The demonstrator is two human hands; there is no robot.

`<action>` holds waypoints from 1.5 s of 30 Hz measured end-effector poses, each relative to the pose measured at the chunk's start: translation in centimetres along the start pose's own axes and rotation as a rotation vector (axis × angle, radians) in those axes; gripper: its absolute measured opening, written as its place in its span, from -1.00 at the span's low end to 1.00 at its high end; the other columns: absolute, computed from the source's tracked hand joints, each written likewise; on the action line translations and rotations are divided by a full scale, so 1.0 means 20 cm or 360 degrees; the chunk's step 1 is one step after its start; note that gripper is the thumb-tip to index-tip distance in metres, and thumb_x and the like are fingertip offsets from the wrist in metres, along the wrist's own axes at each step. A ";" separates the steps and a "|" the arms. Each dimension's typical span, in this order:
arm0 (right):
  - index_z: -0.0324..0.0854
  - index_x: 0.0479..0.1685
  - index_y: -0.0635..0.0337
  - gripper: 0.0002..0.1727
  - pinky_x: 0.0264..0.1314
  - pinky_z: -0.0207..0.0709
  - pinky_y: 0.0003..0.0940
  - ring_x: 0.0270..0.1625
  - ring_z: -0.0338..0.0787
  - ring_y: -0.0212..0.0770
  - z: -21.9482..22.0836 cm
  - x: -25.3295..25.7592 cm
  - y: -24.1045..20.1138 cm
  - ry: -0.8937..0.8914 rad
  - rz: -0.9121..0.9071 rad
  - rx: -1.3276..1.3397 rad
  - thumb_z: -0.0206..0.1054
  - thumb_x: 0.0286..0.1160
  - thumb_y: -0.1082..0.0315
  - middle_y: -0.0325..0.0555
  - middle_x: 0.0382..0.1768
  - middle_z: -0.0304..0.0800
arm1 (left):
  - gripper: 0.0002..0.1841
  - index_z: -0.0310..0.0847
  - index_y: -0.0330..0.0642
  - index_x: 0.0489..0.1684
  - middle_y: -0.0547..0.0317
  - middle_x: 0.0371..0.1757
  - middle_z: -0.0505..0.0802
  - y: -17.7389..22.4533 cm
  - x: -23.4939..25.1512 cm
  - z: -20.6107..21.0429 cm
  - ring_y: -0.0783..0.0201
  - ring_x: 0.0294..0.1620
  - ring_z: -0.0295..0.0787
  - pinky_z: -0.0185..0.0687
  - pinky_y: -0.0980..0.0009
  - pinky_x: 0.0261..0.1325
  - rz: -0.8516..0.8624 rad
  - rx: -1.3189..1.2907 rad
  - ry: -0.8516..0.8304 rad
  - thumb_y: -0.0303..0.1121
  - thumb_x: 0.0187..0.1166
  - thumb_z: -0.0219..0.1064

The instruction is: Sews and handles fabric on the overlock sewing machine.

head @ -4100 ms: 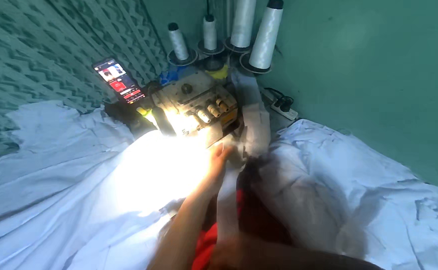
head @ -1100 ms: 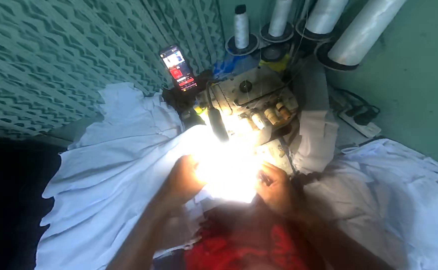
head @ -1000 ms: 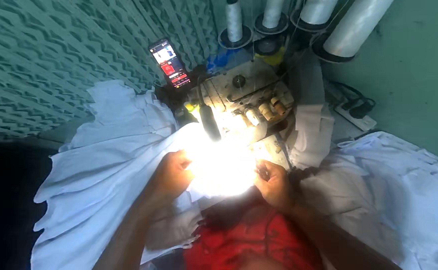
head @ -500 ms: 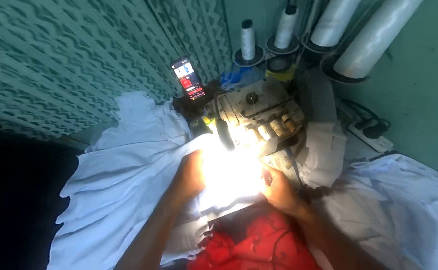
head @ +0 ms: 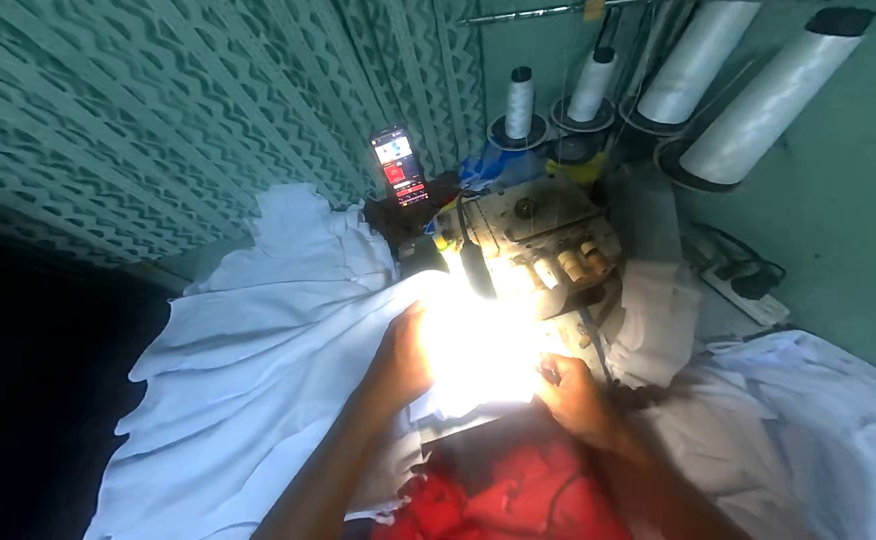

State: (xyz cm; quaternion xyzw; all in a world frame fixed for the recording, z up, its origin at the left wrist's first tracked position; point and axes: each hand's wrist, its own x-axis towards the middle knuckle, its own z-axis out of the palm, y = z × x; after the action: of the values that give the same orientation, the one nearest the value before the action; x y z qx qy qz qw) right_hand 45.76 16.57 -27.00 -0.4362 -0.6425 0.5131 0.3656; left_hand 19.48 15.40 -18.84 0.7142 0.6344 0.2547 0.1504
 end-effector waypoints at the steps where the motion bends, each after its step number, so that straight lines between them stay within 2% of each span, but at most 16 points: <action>1: 0.70 -0.39 0.10 -0.89 -0.49 0.50 -0.55 -0.58 0.56 -0.52 0.01 0.00 0.01 0.0016 0.0005 -0.0010 0.33 0.45 0.35 -0.39 -0.59 0.61 | -0.78 0.79 -0.23 -0.11 0.08 -0.13 0.83 0.00 0.00 0.01 0.23 -0.05 0.78 0.70 0.26 0.10 0.0011 0.0030 0.0032 -0.39 0.45 0.27; 5: 0.69 -0.40 0.14 -0.86 -0.42 0.55 -0.52 -0.52 0.61 -0.48 0.03 0.00 0.01 0.0078 0.0009 -0.0142 0.29 0.47 0.36 -0.31 -0.54 0.65 | -0.82 0.79 -0.22 -0.22 0.12 -0.21 0.80 -0.02 0.00 0.05 0.21 -0.14 0.78 0.73 0.17 0.02 -0.0010 0.0136 0.0148 -0.34 0.42 0.31; 10: 0.86 -0.23 0.27 -0.85 0.19 0.66 -0.59 0.08 0.77 -0.41 0.05 -0.02 0.03 0.0211 -0.0408 -0.0346 0.41 0.47 0.39 -0.03 0.03 0.81 | -0.81 0.73 -0.29 -0.18 -0.01 -0.18 0.80 0.02 -0.02 0.07 0.09 -0.19 0.77 0.71 0.02 -0.09 -0.0125 0.0194 0.0191 -0.43 0.30 0.42; 11: 0.85 -0.22 0.27 -0.84 0.18 0.66 -0.58 0.07 0.78 -0.42 0.04 -0.04 0.04 0.0193 -0.0423 -0.0349 0.40 0.46 0.38 -0.02 0.04 0.83 | -0.81 0.73 -0.30 -0.17 -0.03 -0.20 0.80 0.04 -0.02 0.07 0.07 -0.20 0.77 0.71 0.00 -0.10 -0.0167 0.0219 0.0174 -0.43 0.33 0.41; 14: 0.72 -0.35 0.23 -0.82 -0.24 0.55 -0.63 -0.34 0.66 -0.52 0.04 -0.13 0.06 0.0126 -0.0307 -0.0171 0.30 0.53 0.34 -0.22 -0.42 0.72 | -0.80 0.76 -0.28 -0.22 0.00 -0.25 0.83 0.09 -0.03 0.06 0.11 -0.21 0.80 0.72 0.06 -0.09 -0.0167 0.0262 0.0199 -0.33 0.37 0.35; 16: 0.65 -0.36 0.19 -0.84 -0.38 0.53 -0.66 -0.47 0.60 -0.58 0.07 -0.15 0.04 0.0134 -0.0142 0.0093 0.25 0.57 0.38 -0.35 -0.53 0.63 | -0.78 0.74 -0.29 -0.23 0.02 -0.27 0.81 0.08 -0.01 0.07 0.17 -0.21 0.77 0.68 0.15 -0.08 -0.0059 0.0158 0.0266 -0.33 0.30 0.36; 19: 0.66 -0.29 0.14 -0.92 -0.45 0.63 -0.61 -0.56 0.65 -0.57 0.14 -0.10 -0.03 0.0284 0.0067 0.0416 0.26 0.51 0.45 -0.43 -0.55 0.67 | -0.77 0.73 -0.26 -0.13 0.09 -0.13 0.83 -0.02 0.09 0.06 0.28 -0.07 0.80 0.72 0.24 0.07 0.0133 -0.0046 0.0268 -0.37 0.30 0.39; 22: 0.64 -0.30 0.19 -0.93 -0.54 0.61 -0.59 -0.63 0.64 -0.52 0.20 -0.03 -0.09 0.0372 0.0132 0.0587 0.27 0.51 0.49 -0.39 -0.60 0.67 | -0.93 0.68 -0.34 -0.29 -0.01 -0.25 0.76 -0.05 0.20 0.05 0.16 -0.20 0.73 0.65 0.12 -0.09 0.0127 -0.0013 0.0254 -0.51 0.42 0.36; 28: 0.64 -0.37 0.14 -0.92 -0.59 0.60 -0.54 -0.68 0.61 -0.49 0.24 -0.03 -0.12 0.0341 0.0246 0.0538 0.32 0.46 0.43 -0.39 -0.64 0.63 | -0.96 0.65 -0.36 -0.29 -0.03 -0.29 0.71 -0.03 0.24 0.03 0.15 -0.26 0.68 0.60 0.13 -0.13 -0.0001 0.0023 0.0192 -0.56 0.51 0.32; 34: 0.63 -0.52 0.05 -0.86 -0.60 0.50 -0.56 -0.68 0.53 -0.56 0.25 0.08 -0.11 0.0444 0.0203 0.0304 0.37 0.36 0.33 -0.46 -0.68 0.54 | -0.78 0.61 -0.44 -0.22 -0.25 -0.28 0.75 0.01 0.27 -0.09 -0.15 -0.22 0.74 0.60 -0.19 -0.12 -0.0240 0.0048 -0.0023 -0.72 0.26 0.52; 37: 0.64 -0.61 0.05 -0.84 -0.49 0.42 -0.56 -0.59 0.51 -0.60 0.26 0.12 -0.08 0.0602 0.0062 0.0019 0.49 0.17 0.27 -0.46 -0.67 0.54 | -0.80 0.68 -0.15 0.04 0.16 -0.14 0.81 0.01 0.20 -0.13 0.33 -0.15 0.76 0.73 0.25 -0.08 -0.0596 -0.0597 -0.0121 -0.55 0.58 0.23; 38: 0.65 -0.56 0.06 -0.84 -0.46 0.46 -0.57 -0.55 0.54 -0.59 0.26 0.12 -0.08 0.0678 -0.0038 -0.0050 0.53 0.11 0.26 -0.43 -0.62 0.59 | -0.79 0.68 -0.14 0.08 0.21 -0.16 0.82 0.02 0.15 -0.13 0.38 -0.18 0.77 0.75 0.31 -0.12 -0.0756 -0.0845 -0.0139 -0.51 0.64 0.18; 40: 0.71 -0.35 0.17 -0.83 -0.28 0.60 -0.57 -0.33 0.66 -0.51 0.24 0.11 -0.09 0.0728 -0.0286 -0.0097 0.55 0.14 0.33 -0.24 -0.31 0.74 | -0.88 0.57 -0.12 -0.10 0.32 -0.38 0.74 0.07 0.01 -0.12 0.44 -0.41 0.70 0.72 0.42 -0.33 -0.0964 -0.1143 -0.0145 -0.52 0.63 0.13; 42: 0.76 -0.26 0.28 -0.85 -0.02 0.69 -0.54 -0.05 0.76 -0.42 0.19 0.10 -0.18 0.0594 -0.0531 -0.0072 0.41 0.37 0.35 -0.04 0.00 0.78 | -0.87 0.49 -0.07 -0.39 0.41 -0.64 0.69 0.14 -0.12 -0.08 0.51 -0.66 0.61 0.61 0.52 -0.54 -0.0915 -0.1294 -0.0106 -0.58 0.42 0.22; 44: 0.77 -0.37 0.26 -0.62 -0.03 0.64 -0.57 -0.06 0.72 -0.50 0.14 0.08 -0.30 0.0315 -0.0567 0.0010 0.24 0.66 0.15 -0.08 -0.03 0.77 | -0.92 0.69 -0.08 -0.47 0.45 -0.63 0.75 0.25 -0.23 -0.05 0.58 -0.65 0.61 0.55 0.61 -0.55 -0.0651 -0.1172 0.0007 -0.44 0.36 0.48; 45: 0.74 -0.44 0.21 -0.55 -0.09 0.57 -0.63 -0.13 0.66 -0.59 0.12 0.05 -0.36 0.0168 -0.0558 0.0107 0.20 0.72 0.07 -0.19 -0.14 0.74 | -0.91 0.79 -0.08 -0.41 0.45 -0.52 0.83 0.30 -0.27 -0.03 0.59 -0.52 0.70 0.66 0.61 -0.40 -0.0418 -0.1084 0.0096 -0.33 0.41 0.54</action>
State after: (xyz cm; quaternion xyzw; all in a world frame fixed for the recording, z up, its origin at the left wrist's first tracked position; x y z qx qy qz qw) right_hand 41.86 16.11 -20.47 -0.3313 -0.6711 0.4390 0.4971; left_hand 23.78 9.07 -15.96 0.5278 0.6036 0.4508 0.3923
